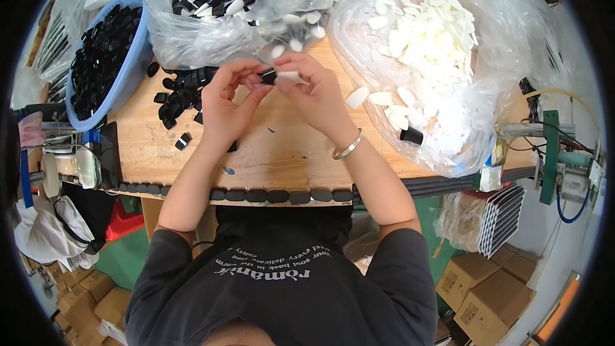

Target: Assembling small black and white plastic components at a workbench.

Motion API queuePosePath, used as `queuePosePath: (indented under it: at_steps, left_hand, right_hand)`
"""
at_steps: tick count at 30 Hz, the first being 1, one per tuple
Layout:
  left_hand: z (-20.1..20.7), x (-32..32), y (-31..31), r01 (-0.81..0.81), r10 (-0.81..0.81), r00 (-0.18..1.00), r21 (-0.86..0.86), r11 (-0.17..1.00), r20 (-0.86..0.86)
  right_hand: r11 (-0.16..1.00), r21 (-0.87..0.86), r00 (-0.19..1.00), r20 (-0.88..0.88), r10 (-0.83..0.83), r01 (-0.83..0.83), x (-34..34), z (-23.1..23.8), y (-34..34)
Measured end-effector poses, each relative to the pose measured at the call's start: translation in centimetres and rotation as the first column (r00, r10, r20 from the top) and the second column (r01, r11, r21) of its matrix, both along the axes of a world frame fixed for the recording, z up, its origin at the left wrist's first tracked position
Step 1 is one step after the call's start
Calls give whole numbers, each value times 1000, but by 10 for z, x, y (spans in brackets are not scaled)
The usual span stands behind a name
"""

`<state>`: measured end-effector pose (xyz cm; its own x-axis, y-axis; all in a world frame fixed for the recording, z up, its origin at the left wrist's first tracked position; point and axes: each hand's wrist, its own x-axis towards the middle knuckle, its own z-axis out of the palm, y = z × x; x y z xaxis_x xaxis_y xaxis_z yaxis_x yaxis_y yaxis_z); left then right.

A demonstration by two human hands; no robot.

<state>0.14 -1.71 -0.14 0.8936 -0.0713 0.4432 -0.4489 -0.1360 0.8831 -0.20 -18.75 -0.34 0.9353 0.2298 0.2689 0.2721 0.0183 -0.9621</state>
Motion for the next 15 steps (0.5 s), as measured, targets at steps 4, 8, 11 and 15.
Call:
queuePosePath:
  at_steps: [4, 8, 11, 15]
  left_hand:
    - [-7, 2, 0, -10, 9, 1000, -63, 998, -14]
    - [-5, 2, 0, -13, 13, 999, -14, 1000, 37]
    - [-4, 2, 1, -6, 6, 998, -3, 1000, 60]
    - [-4, 1, 2, 21, -20, 1000, -36, 999, 13]
  right_hand:
    - [981, 180, 964, -264, -22, 71, 0, 5, 3]
    - [976, 215, 974, -226, 19, 31, -3, 4, 6]
    - [975, 222, 972, -234, 32, 22, -6, 7, 7]
    - [979, 202, 985, -163, 49, -15, -5, 4, 5]
